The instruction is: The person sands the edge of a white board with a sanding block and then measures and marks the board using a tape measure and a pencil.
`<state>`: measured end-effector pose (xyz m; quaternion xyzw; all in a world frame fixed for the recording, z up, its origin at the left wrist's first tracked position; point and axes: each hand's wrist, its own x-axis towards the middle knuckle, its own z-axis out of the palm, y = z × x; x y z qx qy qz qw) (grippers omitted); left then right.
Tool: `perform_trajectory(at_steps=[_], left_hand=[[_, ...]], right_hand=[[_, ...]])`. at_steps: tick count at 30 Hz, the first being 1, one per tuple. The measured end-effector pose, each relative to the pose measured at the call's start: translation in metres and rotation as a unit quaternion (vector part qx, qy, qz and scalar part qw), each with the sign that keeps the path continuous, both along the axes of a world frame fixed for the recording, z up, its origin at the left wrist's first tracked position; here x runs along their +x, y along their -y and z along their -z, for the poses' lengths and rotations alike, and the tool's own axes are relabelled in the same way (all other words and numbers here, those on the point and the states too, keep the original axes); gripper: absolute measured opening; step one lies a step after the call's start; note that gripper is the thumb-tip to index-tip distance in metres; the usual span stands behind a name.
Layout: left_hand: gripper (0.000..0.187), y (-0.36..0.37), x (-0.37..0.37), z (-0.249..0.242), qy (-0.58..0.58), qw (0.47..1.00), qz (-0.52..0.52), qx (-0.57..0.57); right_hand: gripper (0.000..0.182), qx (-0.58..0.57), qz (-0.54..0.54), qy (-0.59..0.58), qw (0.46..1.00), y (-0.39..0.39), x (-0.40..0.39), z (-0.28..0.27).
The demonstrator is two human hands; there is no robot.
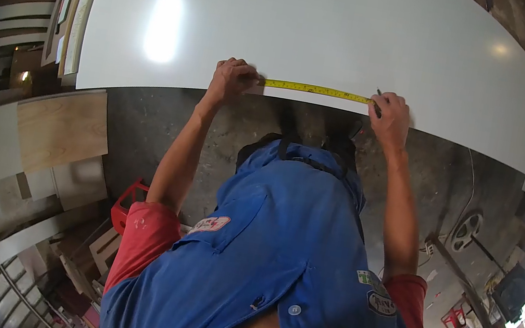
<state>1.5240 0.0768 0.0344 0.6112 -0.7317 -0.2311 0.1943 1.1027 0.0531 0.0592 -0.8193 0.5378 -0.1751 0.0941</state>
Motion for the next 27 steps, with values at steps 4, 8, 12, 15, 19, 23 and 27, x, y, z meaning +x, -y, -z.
perform_trajectory(at_steps=[4,8,12,15,19,23,27], left_hand=[[0.013,0.001,-0.007,0.0,-0.05,0.998,0.008,-0.026],[0.014,0.003,-0.004,0.004,-0.047,0.999,0.014,-0.017],[0.012,0.002,-0.004,0.004,-0.053,0.998,0.006,-0.011],[0.012,0.003,-0.005,0.003,-0.051,0.999,0.003,-0.011],[0.012,0.007,-0.006,-0.002,-0.045,0.999,-0.001,0.01],[0.014,0.007,-0.006,0.004,-0.038,0.999,-0.006,-0.003],[0.015,0.004,-0.009,0.005,-0.048,0.999,-0.017,-0.018]], right_hand=[[0.02,-0.01,0.035,-0.029,0.999,-0.008,-0.007,0.006],[0.026,-0.027,0.058,-0.062,0.996,-0.016,-0.006,0.012],[0.026,-0.047,0.086,-0.033,0.995,-0.019,-0.009,0.017],[0.025,-0.048,0.122,-0.048,0.99,-0.016,-0.023,0.024],[0.025,-0.028,0.154,-0.052,0.986,-0.014,-0.048,0.023],[0.024,-0.029,0.138,-0.04,0.989,-0.016,-0.058,0.024],[0.024,-0.04,0.135,-0.052,0.989,-0.016,-0.057,0.024]])
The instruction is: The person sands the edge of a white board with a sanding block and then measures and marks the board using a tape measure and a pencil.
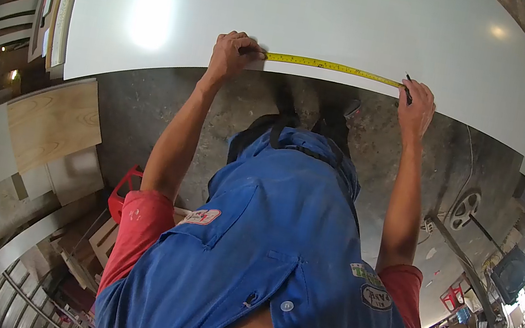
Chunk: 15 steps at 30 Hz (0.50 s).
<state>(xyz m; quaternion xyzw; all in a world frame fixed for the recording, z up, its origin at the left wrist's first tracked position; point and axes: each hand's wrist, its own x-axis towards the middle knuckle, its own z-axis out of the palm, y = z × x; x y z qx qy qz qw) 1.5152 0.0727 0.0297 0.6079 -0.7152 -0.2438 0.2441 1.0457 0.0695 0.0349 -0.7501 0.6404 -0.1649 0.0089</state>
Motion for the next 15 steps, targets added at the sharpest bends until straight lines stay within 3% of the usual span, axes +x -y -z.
perform_trajectory(at_steps=[15], left_hand=[[0.016,-0.0006,0.0025,0.0015,0.014,1.0,0.018,-0.015]], right_hand=[[0.023,-0.013,-0.004,0.004,1.0,-0.0014,0.0025,0.0027]])
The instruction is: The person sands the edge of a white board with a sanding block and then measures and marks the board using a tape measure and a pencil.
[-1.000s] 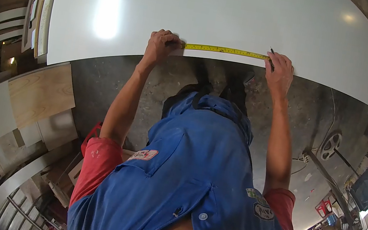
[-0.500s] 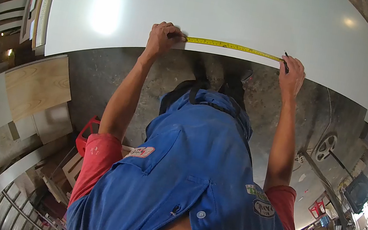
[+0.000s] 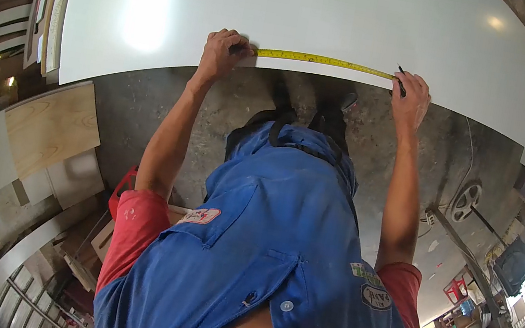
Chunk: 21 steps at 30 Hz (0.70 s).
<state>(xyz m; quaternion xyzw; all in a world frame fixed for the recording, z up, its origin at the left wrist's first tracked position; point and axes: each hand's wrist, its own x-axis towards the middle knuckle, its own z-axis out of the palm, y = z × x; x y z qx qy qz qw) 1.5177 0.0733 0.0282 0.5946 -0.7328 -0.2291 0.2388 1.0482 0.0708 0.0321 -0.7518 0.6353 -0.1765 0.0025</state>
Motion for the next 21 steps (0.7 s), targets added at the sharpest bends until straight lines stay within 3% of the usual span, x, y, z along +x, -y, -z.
perform_trajectory(at_steps=[14,21], left_hand=[[0.017,-0.0003,0.0022,-0.0028,0.0,1.0,0.018,-0.007],[0.017,-0.0011,-0.001,-0.0028,0.018,0.999,0.024,-0.026]], right_hand=[[0.022,0.011,0.025,-0.012,1.0,-0.001,0.0044,-0.0007],[0.026,-0.012,0.011,0.038,0.999,-0.0048,0.0055,-0.0033]])
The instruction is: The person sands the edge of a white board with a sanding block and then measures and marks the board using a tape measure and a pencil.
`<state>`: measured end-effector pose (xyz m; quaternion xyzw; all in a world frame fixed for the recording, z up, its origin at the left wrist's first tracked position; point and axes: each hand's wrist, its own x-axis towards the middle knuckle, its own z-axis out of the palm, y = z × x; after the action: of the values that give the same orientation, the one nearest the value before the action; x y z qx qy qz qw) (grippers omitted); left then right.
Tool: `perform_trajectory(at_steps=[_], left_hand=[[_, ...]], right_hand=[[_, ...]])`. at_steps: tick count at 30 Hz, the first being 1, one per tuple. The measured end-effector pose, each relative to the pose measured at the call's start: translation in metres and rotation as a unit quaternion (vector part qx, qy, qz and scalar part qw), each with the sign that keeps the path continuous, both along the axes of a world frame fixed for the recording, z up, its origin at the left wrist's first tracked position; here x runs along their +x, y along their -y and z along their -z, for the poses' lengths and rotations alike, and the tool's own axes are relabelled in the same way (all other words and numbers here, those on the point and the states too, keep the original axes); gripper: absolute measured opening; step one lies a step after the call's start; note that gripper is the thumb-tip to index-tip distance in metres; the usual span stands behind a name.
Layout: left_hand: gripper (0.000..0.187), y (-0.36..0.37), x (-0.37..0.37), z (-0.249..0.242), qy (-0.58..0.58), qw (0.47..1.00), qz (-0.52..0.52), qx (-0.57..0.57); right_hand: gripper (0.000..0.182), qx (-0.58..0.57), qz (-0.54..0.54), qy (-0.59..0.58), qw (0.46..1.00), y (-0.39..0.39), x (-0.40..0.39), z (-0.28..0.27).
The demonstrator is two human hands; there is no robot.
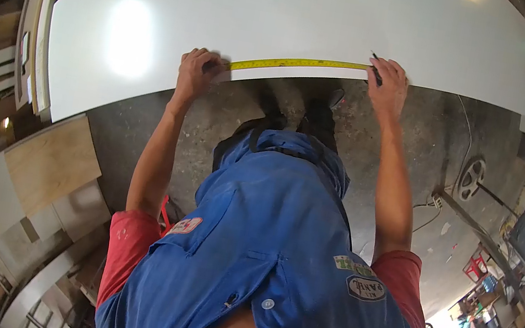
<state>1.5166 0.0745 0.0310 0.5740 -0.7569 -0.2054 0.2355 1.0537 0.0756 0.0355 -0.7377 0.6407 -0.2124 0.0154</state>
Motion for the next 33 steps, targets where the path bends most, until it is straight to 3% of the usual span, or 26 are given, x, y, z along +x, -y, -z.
perform_trajectory(at_steps=[8,14,19,33], left_hand=[[0.016,0.001,0.0,-0.005,0.016,1.0,0.007,0.019],[0.014,0.002,-0.001,-0.011,0.031,0.998,0.004,0.047],[0.012,0.003,-0.002,-0.008,0.038,0.996,-0.013,0.081],[0.012,0.007,-0.003,-0.013,0.042,0.994,-0.006,0.097]], right_hand=[[0.029,-0.005,0.017,-0.014,1.0,-0.01,-0.002,-0.001],[0.03,-0.035,0.085,-0.076,0.993,0.007,-0.086,0.01],[0.031,-0.002,0.153,-0.053,0.987,0.004,-0.118,0.002],[0.03,-0.052,0.089,-0.059,0.993,-0.004,-0.106,0.009]])
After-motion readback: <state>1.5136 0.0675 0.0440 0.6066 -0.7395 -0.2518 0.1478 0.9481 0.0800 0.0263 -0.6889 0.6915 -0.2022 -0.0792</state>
